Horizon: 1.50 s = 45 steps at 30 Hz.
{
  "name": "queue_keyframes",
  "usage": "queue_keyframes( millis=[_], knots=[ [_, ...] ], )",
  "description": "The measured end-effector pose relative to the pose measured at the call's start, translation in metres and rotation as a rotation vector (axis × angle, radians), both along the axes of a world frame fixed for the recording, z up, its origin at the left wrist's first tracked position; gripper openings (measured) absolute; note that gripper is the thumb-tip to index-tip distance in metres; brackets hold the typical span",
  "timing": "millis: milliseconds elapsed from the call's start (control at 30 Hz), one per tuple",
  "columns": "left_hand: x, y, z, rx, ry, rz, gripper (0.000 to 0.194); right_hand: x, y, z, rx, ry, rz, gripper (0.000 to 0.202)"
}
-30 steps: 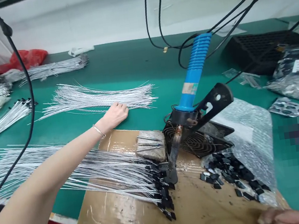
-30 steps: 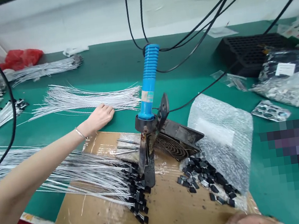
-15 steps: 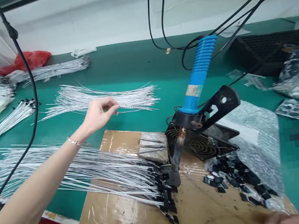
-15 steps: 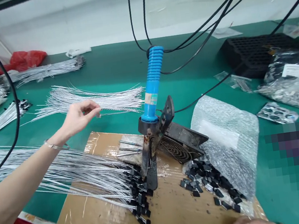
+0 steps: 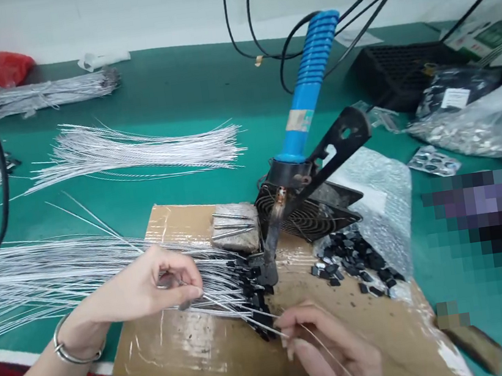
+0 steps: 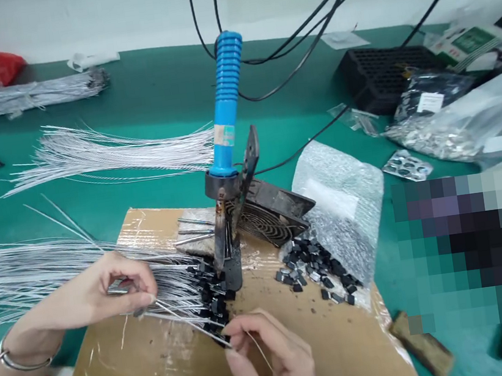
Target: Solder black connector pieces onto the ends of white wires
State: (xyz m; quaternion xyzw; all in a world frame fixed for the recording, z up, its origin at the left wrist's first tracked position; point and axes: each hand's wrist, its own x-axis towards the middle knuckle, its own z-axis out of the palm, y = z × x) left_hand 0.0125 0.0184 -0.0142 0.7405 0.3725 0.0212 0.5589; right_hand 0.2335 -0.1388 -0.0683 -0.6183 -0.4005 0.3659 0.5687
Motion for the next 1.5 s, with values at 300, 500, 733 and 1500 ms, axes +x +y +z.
queue_keyframes(
  millis=[300, 500, 733, 1500],
  knots=[
    [0.004, -0.010, 0.004, 0.033, 0.021, 0.057, 0.026, 0.000, 0.004, 0.000, -0.052, -0.035, 0.038, 0.025],
    [0.006, -0.008, 0.002, 0.004, 0.019, 0.024, 0.022, 0.001, 0.008, 0.003, -0.062, 0.012, 0.038, 0.025],
    [0.016, -0.034, 0.011, 0.160, 0.158, -0.027, 0.022, 0.001, 0.007, 0.000, 0.057, -0.100, 0.123, 0.022],
    [0.060, -0.070, -0.018, -0.156, -0.175, 0.387, 0.023, -0.001, 0.006, -0.014, -0.072, 0.342, 0.001, 0.023]
  ],
)
